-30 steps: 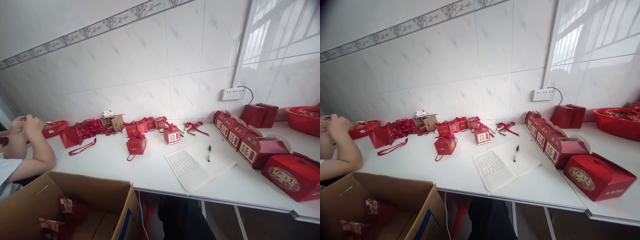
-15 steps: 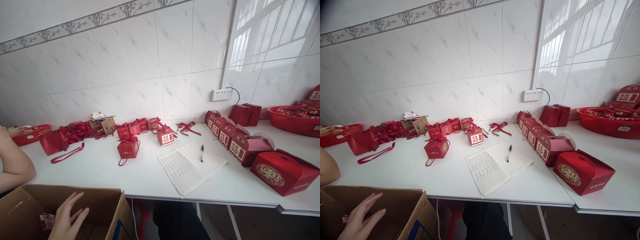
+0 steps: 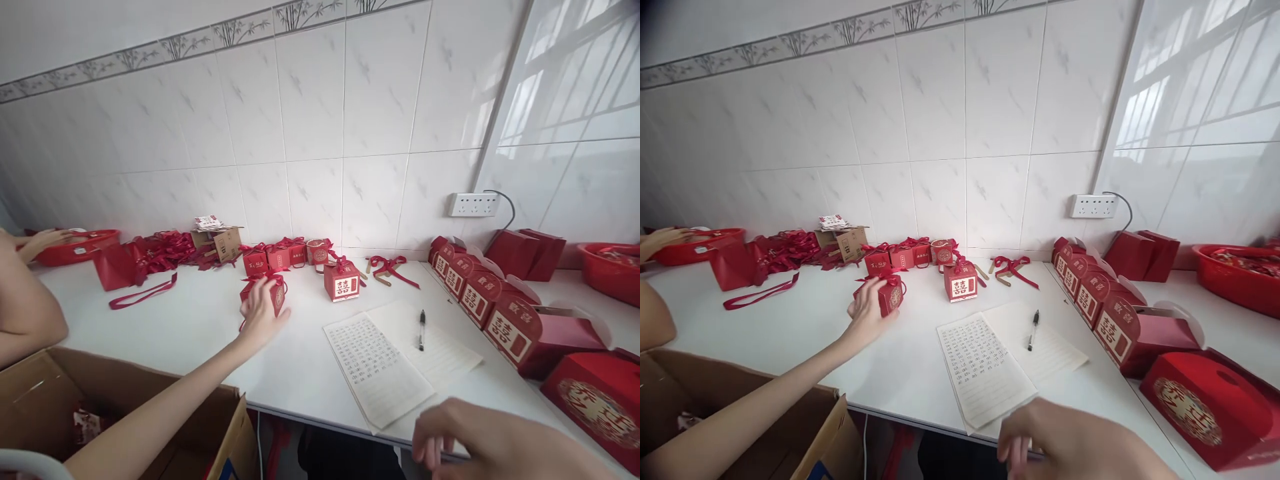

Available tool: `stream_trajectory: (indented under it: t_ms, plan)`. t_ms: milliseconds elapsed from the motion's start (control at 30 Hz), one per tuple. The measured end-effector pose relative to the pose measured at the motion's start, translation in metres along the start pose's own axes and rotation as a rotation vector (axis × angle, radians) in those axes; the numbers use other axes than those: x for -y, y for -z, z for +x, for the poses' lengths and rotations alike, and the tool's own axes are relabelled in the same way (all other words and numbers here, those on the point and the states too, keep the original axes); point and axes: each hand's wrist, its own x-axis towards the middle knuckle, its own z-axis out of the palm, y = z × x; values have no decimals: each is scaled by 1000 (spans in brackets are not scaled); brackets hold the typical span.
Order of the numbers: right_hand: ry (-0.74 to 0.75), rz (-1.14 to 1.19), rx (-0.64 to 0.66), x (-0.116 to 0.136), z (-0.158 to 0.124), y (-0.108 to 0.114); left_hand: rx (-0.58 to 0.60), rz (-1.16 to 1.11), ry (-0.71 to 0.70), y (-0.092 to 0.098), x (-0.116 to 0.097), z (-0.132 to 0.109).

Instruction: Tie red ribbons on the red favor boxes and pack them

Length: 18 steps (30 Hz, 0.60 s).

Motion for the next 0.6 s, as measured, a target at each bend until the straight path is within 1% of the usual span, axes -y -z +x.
stream_trajectory:
  t_ms: [33,100,133,200,300,400,467,500,533,567,600]
  plan:
    - [28,60,-12,0,10,13,-80,38,88,-6,5,9]
    - [114,115,-104,-1,35,36,-204,75,229,-17,12,20]
    - [150,141,-155,-3,51,46,-243,74,277,-21,14,23]
    - [207,267,-243,-9,84,60,-281,34,355,-28,17,26]
    - [250,447,-383,-19,130,66,-284,-114,481,-34,20,27]
    - [269,568,-488,-32,159,55,-227,-250,579,-32,25,30]
    - [260,604,-540,-41,167,44,-183,-301,593,-28,28,31]
    - [248,602,-554,-46,168,39,-182,-320,578,-25,28,30]
    - [230,591,-560,-50,168,34,-199,-339,536,-22,26,28]
    - [209,580,-556,-54,167,30,-224,-362,457,-19,22,26]
    - [196,578,-552,-58,166,28,-244,-389,348,-16,16,24]
